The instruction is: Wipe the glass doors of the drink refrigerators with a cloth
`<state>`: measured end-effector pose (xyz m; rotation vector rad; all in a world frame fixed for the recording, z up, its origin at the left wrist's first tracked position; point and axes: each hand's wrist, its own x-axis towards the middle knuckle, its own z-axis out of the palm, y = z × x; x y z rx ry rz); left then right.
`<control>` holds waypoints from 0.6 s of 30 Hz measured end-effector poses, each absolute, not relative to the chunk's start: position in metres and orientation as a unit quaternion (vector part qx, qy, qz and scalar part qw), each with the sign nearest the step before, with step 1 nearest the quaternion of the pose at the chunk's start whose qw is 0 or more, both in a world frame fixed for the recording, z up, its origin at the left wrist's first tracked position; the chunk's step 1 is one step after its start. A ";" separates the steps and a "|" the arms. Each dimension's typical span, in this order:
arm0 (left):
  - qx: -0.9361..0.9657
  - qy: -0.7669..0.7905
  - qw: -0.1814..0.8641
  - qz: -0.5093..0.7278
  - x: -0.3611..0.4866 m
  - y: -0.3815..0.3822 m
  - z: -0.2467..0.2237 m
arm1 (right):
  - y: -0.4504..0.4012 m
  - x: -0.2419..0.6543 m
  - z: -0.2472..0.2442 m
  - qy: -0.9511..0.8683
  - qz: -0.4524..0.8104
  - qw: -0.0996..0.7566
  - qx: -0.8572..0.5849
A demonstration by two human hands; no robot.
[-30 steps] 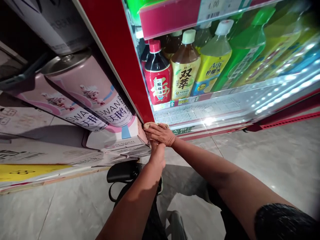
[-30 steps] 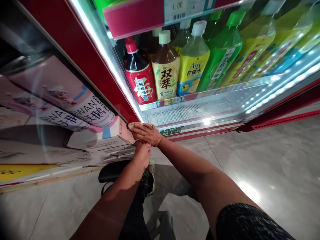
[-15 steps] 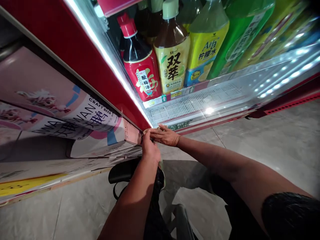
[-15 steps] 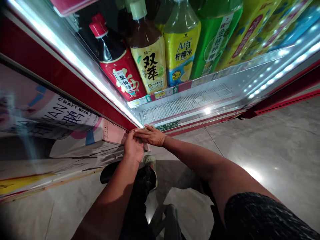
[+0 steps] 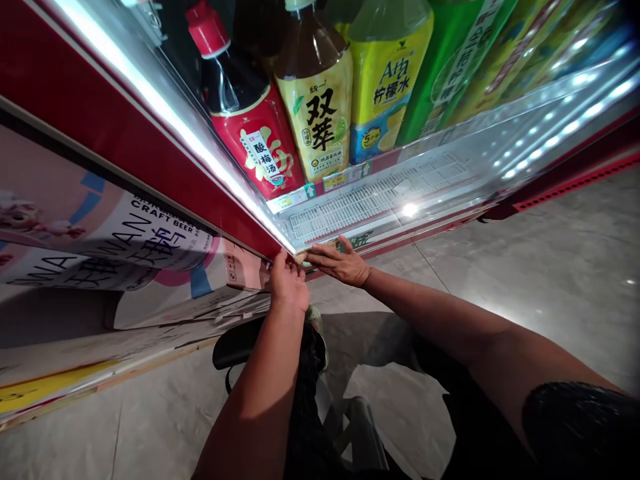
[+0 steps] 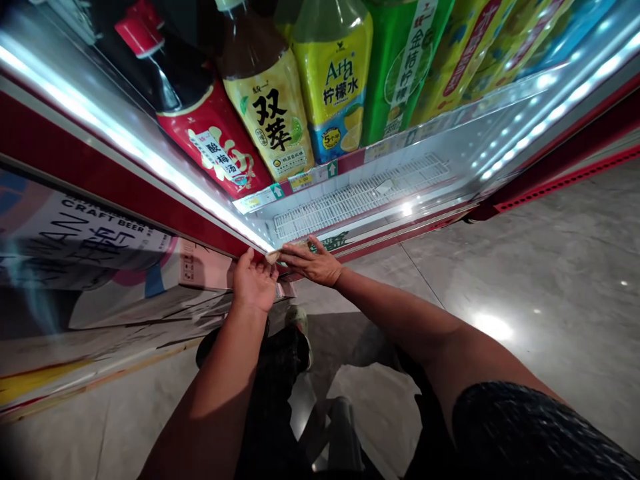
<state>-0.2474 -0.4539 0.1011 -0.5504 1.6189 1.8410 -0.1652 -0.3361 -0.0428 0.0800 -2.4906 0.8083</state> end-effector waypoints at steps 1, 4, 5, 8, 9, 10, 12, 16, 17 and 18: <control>-0.206 0.616 0.309 0.695 -0.247 -0.453 0.102 | -0.333 -0.165 -0.037 -0.917 0.293 0.271 0.017; -0.222 0.622 0.304 0.687 -0.245 -0.448 0.104 | -0.327 -0.161 -0.034 -0.919 0.280 0.277 -0.012; -0.228 0.620 0.303 0.687 -0.244 -0.446 0.104 | -0.326 -0.159 -0.039 -0.922 0.278 0.268 -0.014; -0.236 0.615 0.306 0.688 -0.239 -0.442 0.104 | -0.323 -0.145 -0.064 -0.933 0.266 0.237 -0.041; -0.235 0.614 0.308 0.688 -0.238 -0.441 0.103 | -0.322 -0.139 -0.073 -0.934 0.262 0.233 -0.066; -0.232 0.613 0.311 0.688 -0.237 -0.440 0.101 | -0.321 -0.133 -0.080 -0.932 0.260 0.235 -0.096; -0.225 0.611 0.318 0.689 -0.236 -0.439 0.099 | -0.320 -0.122 -0.087 -0.912 0.267 0.264 -0.169; -0.222 0.606 0.328 0.690 -0.235 -0.434 0.098 | -0.311 -0.109 -0.081 -0.771 0.285 0.414 -0.392; -0.223 0.607 0.326 0.690 -0.234 -0.432 0.098 | -0.306 -0.108 -0.078 -0.720 0.287 0.450 -0.444; -0.223 0.608 0.323 0.690 -0.232 -0.431 0.099 | -0.300 -0.108 -0.076 -0.672 0.302 0.476 -0.480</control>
